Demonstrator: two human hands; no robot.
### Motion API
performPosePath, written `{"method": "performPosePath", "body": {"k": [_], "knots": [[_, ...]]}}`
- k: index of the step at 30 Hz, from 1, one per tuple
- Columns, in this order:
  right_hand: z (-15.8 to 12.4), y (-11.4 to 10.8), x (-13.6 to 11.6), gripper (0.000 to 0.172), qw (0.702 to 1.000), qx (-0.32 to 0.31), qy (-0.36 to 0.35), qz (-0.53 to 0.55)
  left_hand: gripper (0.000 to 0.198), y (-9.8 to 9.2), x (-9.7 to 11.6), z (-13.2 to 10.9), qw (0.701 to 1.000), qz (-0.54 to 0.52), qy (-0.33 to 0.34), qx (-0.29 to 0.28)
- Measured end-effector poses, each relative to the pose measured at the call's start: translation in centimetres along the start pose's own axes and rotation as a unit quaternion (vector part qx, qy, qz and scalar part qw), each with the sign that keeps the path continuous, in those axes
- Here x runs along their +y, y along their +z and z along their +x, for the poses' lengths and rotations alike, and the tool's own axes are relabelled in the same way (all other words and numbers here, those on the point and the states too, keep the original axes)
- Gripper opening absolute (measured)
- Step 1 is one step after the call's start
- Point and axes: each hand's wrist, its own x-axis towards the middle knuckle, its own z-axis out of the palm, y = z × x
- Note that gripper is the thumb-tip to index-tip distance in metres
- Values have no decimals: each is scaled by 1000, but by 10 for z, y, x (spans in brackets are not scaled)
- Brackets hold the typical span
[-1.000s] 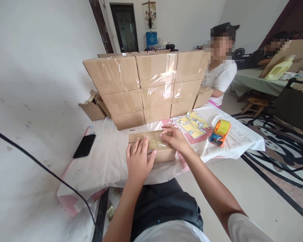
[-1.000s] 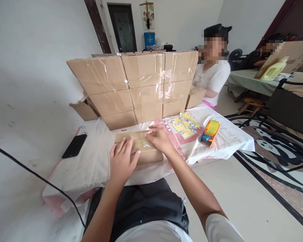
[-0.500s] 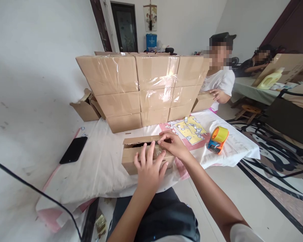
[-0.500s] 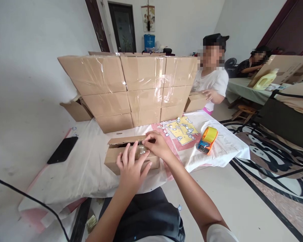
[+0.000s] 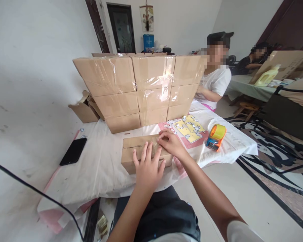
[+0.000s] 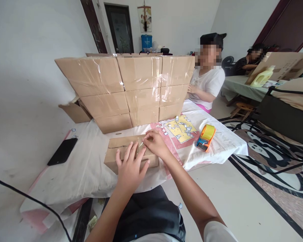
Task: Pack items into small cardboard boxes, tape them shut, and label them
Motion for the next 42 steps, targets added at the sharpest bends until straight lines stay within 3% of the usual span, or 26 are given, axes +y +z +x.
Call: {"method": "performPosePath", "body": {"k": [8,13,16,20,25,28,31,37,42], "knots": [[5,4,-4,24,993,3,10,-121,45,1,3,-3,1000,0,-1,-3],[14,5,4,47,977,116,44,-174,41,-1,4,-1,1000,-28,-3,8],[20,-1,22,31,974,146,27,-169,37,-4,3,0,999,-53,3,10],[22,-36,59,12,959,147,85,-225,34,-6,1,1,997,-68,13,24],[15,-119,104,16,914,150,201,-320,33,-2,-3,1,995,-59,31,77],[23,-164,121,16,879,125,259,-380,38,5,-7,0,993,-29,60,96],[41,-188,133,22,850,56,300,-429,46,10,-11,-1,991,-3,85,102],[71,-192,147,30,809,-71,324,-485,58,11,-13,-1,991,4,93,100],[76,-194,150,32,795,-95,331,-500,65,10,-13,-1,989,9,98,109]]}}
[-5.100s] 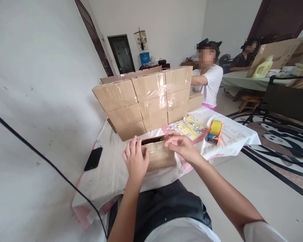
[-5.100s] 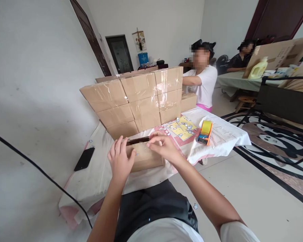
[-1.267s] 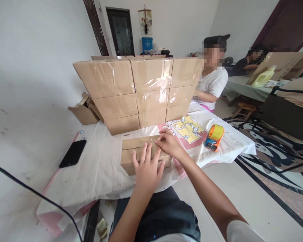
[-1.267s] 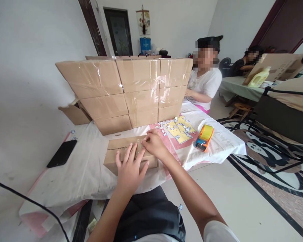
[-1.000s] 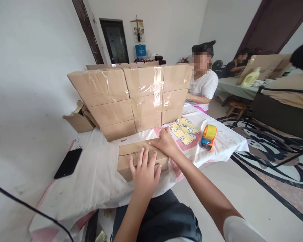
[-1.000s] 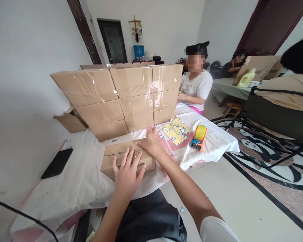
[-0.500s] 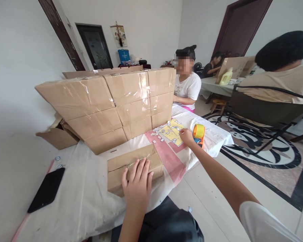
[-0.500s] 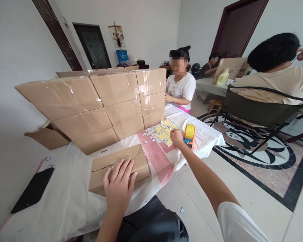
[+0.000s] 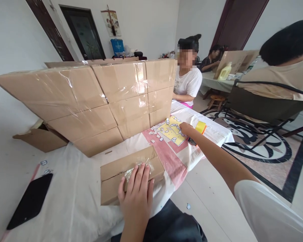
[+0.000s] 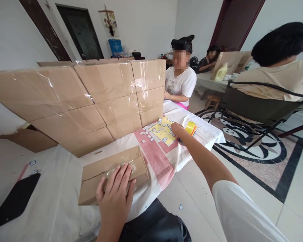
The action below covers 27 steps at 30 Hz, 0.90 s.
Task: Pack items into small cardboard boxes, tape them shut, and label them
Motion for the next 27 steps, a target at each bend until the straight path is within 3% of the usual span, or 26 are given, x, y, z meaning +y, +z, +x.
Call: {"method": "performPosePath", "body": {"k": [7,13,17,23,27], "knots": [[-5,-6,3,25,997,43,-4,61,68,0,0,-2,1000,-4,-1,-2],[-25,-13,-3,10,965,78,-45,246,64,0,0,-4,1000,-6,-10,1],[-61,3,-13,20,901,57,-77,424,60,2,0,-3,1000,2,-11,15],[-125,53,-44,50,766,-34,-120,630,63,14,-5,-1,997,14,-7,74],[-149,77,-65,52,690,-82,-122,709,71,21,-12,2,996,11,36,87]]}}
